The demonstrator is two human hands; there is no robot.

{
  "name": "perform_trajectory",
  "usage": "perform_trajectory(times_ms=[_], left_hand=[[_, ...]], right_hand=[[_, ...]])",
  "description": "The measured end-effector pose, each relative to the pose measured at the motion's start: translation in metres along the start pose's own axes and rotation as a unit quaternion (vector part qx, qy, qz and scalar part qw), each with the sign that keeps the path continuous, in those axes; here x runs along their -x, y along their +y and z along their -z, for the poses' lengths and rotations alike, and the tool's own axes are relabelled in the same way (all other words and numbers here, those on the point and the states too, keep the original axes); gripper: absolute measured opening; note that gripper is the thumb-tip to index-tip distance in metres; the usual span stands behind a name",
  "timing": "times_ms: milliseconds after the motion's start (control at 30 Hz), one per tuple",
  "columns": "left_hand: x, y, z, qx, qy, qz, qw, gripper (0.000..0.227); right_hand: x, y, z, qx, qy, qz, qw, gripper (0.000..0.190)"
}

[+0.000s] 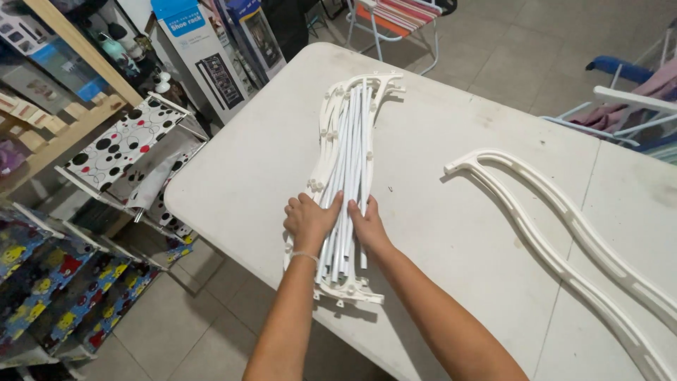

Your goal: Assembling a white plastic storage rack by inserting support rods into side frames on a table.

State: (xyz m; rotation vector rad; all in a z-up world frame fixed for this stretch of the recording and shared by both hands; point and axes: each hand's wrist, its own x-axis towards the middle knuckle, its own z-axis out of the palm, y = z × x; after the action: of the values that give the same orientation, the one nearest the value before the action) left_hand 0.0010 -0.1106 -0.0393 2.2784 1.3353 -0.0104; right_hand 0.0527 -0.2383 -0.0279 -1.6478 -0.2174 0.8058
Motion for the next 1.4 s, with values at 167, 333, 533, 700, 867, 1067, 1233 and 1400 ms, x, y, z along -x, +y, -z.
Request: perform_trajectory(times_ms=[167, 333, 533, 700, 867, 1067, 1233, 1400], left_hand=[[0.074, 0.015, -0.044, -0.017, -0.016, -0.003, 1.0, 0.102], [0.15, 0.016, -0.084, 0.0, -0.02, -0.072, 0.997, 0.097], [0.211, 0.024, -0.071, 0.037, 0.018, -0.139, 0.989, 0.09], [0.263, 0.031, -0.035, 0.143, 0.028, -0.227, 0.963, 0.075], [0.294, 0.043, -0.04, 0.289, -0.094, -0.196, 0.932, 0.082], [0.281, 0.066, -0.045, 0.347, -0.171, -0.074, 0.919, 0.105], [0.265, 0.071, -0.041, 0.343, -0.16, -0.023, 0.925, 0.107], [0.259, 0.076, -0.03, 0.363, -0.158, -0.006, 0.918, 0.104]], right_hand=[[0.064, 0.013, 0.061, 0.043, -0.01, -0.002, 0.999, 0.083], [0.145, 0.01, 0.112, 0.03, -0.018, -0.009, 0.999, 0.079], [0.162, 0.036, 0.159, 0.061, -0.047, -0.017, 0.997, 0.08], [0.18, 0.026, 0.168, 0.169, -0.056, 0.027, 0.984, 0.077], [0.183, 0.038, 0.168, 0.262, -0.032, 0.07, 0.962, 0.066], [0.184, 0.043, 0.157, 0.293, -0.012, 0.104, 0.95, 0.066], [0.191, 0.036, 0.154, 0.351, -0.029, 0.107, 0.93, 0.066], [0.214, 0.019, 0.142, 0.339, -0.02, 0.108, 0.934, 0.064]])
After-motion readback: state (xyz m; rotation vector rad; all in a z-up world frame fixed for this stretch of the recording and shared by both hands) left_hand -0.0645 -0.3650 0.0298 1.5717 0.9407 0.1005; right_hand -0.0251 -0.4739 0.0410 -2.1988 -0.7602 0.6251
